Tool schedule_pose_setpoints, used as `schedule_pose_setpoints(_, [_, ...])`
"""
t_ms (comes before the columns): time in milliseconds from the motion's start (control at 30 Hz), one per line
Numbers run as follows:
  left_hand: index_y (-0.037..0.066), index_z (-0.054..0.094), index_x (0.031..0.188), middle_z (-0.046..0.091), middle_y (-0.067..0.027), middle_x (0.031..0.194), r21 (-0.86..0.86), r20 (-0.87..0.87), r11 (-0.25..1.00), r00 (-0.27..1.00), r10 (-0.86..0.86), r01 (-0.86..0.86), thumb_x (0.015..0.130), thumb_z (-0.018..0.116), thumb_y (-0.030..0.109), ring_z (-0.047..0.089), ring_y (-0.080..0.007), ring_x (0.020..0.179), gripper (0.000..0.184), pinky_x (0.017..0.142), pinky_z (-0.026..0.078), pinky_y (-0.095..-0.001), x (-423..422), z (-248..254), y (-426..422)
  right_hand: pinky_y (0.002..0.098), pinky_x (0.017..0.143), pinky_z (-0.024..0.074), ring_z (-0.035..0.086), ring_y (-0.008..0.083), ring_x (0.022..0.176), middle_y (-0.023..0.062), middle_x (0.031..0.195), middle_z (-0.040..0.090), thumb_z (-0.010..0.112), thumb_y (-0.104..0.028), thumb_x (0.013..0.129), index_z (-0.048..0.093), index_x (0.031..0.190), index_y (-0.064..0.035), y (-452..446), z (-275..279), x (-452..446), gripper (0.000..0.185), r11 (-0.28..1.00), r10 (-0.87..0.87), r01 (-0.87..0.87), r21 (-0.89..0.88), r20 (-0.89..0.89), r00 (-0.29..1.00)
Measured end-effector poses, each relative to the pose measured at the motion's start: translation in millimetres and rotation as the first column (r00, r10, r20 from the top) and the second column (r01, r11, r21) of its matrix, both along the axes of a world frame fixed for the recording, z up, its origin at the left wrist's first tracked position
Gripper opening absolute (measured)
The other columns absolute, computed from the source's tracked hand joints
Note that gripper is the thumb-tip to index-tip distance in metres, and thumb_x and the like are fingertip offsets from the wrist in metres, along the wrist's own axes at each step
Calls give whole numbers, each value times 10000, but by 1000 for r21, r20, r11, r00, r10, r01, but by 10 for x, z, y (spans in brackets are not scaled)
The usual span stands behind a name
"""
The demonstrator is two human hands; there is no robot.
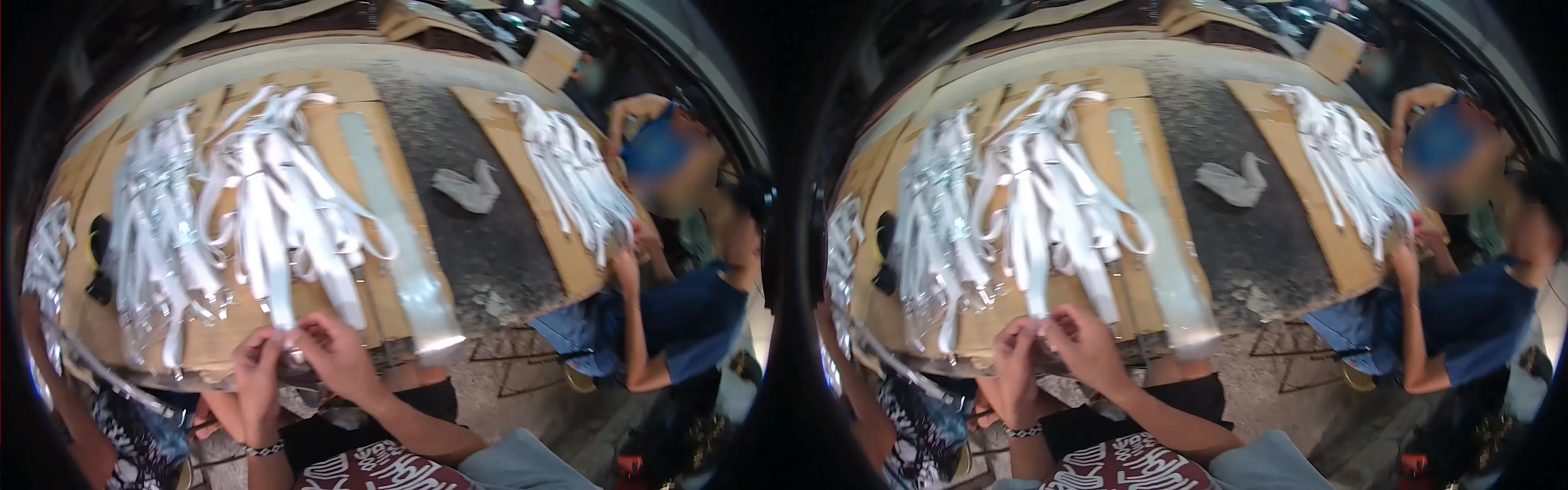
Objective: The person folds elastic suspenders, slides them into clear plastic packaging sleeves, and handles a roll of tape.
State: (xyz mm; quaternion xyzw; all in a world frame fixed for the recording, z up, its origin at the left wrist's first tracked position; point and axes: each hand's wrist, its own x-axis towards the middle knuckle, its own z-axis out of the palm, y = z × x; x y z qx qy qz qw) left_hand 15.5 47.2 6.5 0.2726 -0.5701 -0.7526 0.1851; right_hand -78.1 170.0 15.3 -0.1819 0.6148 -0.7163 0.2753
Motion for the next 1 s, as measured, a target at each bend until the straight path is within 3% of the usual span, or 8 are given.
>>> schedule_pose_setpoints(367, [-27,635,1048,703,-115,966,222,-64,975,997,42,-27,964,613,90,660,-126,811,146,738,532,-241,-380,309,-151,183,585,425,557,15,736,-24,854,641,702,-141,934,638,993,-4,3,102,21,163,996,78,-75,-38,81,994])
schedule_pose_setpoints(700, [42,619,1072,637,8,916,-66,-138,998,990,-8,-2,952,644,115,567,-50,765,143,647,435,-189,-231,85,-111,308,715,510,642,153,767,97,847,669,637,-242,960,617,1017,27,-46,45,-149,276,993,39,-47,-106,-77,996])
schedule_pose_setpoints(833, [-31,600,1146,658,-62,979,-66,-67,998,998,18,-22,949,627,29,600,-106,854,208,786,465,-231,-222,-46,-300,389,694,528,680,257,730,159,818,682,648,-268,939,625,1028,14,347,259,-683,297,963,-161,246,112,-494,854])
schedule_pose_setpoints(867, [-37,601,1141,661,-65,982,-150,-64,988,998,23,-32,946,629,22,601,-108,850,206,783,465,-231,-238,-143,-378,378,689,531,692,251,763,155,846,694,649,-249,934,637,1032,2,558,407,-974,270,926,-298,357,121,-344,891])
schedule_pose_setpoints(900, [-43,602,1136,664,-67,984,-234,-62,971,998,32,-45,942,631,16,602,-110,846,205,781,466,-230,-254,-185,-421,359,674,531,687,234,749,150,832,691,634,-218,936,645,1044,-9,780,427,-1403,236,799,-477,602,1,-609,633])
schedule_pose_setpoints(933, [-58,604,1125,666,-71,991,-245,-52,969,998,31,-43,935,631,2,608,-113,877,202,791,468,-231,-268,-167,-426,354,652,536,682,231,737,150,857,697,627,-214,939,611,1122,9,1120,603,-1754,289,756,-484,649,89,-592,644])
schedule_pose_setpoints(967, [-61,600,1137,665,-76,1002,-257,-45,966,999,18,-29,931,626,-8,610,-116,890,214,802,471,-233,-276,-179,-433,338,612,533,676,217,725,140,874,691,632,-229,937,570,1206,26,1413,517,-2243,376,687,-674,698,-201,-534,509])
schedule_pose_setpoints(1000, [-64,596,1150,664,-82,1013,-269,-37,963,999,7,-16,928,621,-18,612,-119,903,228,813,474,-236,-274,-205,-443,320,583,532,659,200,807,123,991,635,622,-255,961,456,1360,3,1735,745,-2502,504,660,-708,746,-89,-403,579])
